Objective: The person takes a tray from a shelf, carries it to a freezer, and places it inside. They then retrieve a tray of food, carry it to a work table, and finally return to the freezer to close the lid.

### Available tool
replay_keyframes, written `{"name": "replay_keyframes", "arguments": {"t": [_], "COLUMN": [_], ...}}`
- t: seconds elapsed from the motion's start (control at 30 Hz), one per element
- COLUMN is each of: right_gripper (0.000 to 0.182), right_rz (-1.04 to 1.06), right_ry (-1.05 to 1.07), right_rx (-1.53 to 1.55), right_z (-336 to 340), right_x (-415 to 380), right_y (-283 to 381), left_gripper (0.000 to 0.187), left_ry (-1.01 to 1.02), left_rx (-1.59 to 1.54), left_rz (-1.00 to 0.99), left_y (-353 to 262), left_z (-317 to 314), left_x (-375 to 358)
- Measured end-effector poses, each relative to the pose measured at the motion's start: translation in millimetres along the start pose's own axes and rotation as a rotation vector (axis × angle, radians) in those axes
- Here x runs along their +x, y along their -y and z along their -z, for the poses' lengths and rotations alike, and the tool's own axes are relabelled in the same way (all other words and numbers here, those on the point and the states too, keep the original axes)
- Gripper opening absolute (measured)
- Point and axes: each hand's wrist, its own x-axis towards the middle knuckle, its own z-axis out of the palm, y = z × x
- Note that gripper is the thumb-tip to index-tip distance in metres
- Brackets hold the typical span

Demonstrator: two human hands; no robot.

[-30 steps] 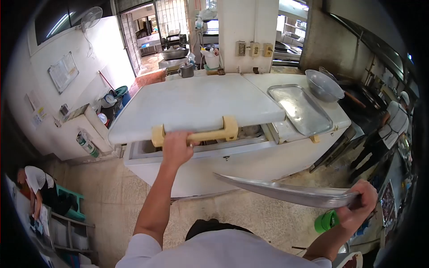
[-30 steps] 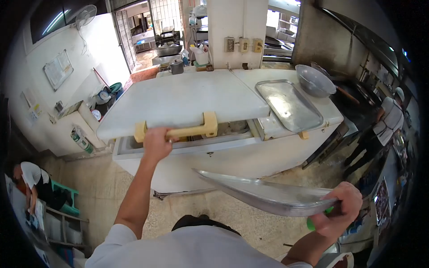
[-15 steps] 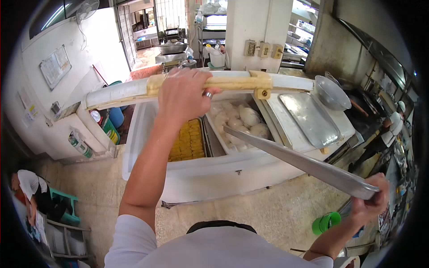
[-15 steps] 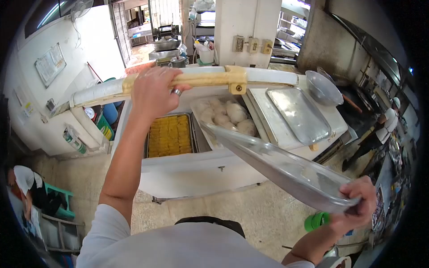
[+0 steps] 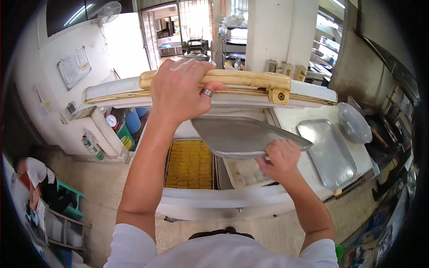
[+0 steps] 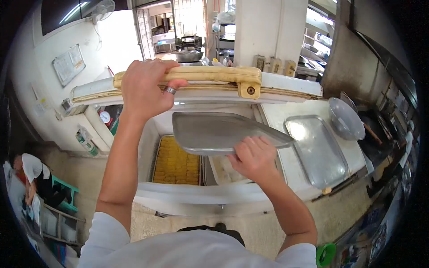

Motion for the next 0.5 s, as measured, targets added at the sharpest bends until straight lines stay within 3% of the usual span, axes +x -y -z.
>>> {"name": "replay_keyframes", "arguments": {"t": [0.27, 0.5], "right_gripper": [0.031, 0.032], "right_rz": [0.044, 0.001], "right_ry": [0.032, 0.051], "right_rx": [0.082, 0.014], "right_z": [-124, -216], "right_x": [19, 47], "right_y": [-64, -67], "left_gripper": [0.025, 0.021], "left_ry": [-0.053, -0.098], "left_rx": [0.095, 0.105], "left_rz": [-0.044, -0.039], "left_y": [45, 74], "left_z": [-36, -60], "left_x": [52, 81]}}
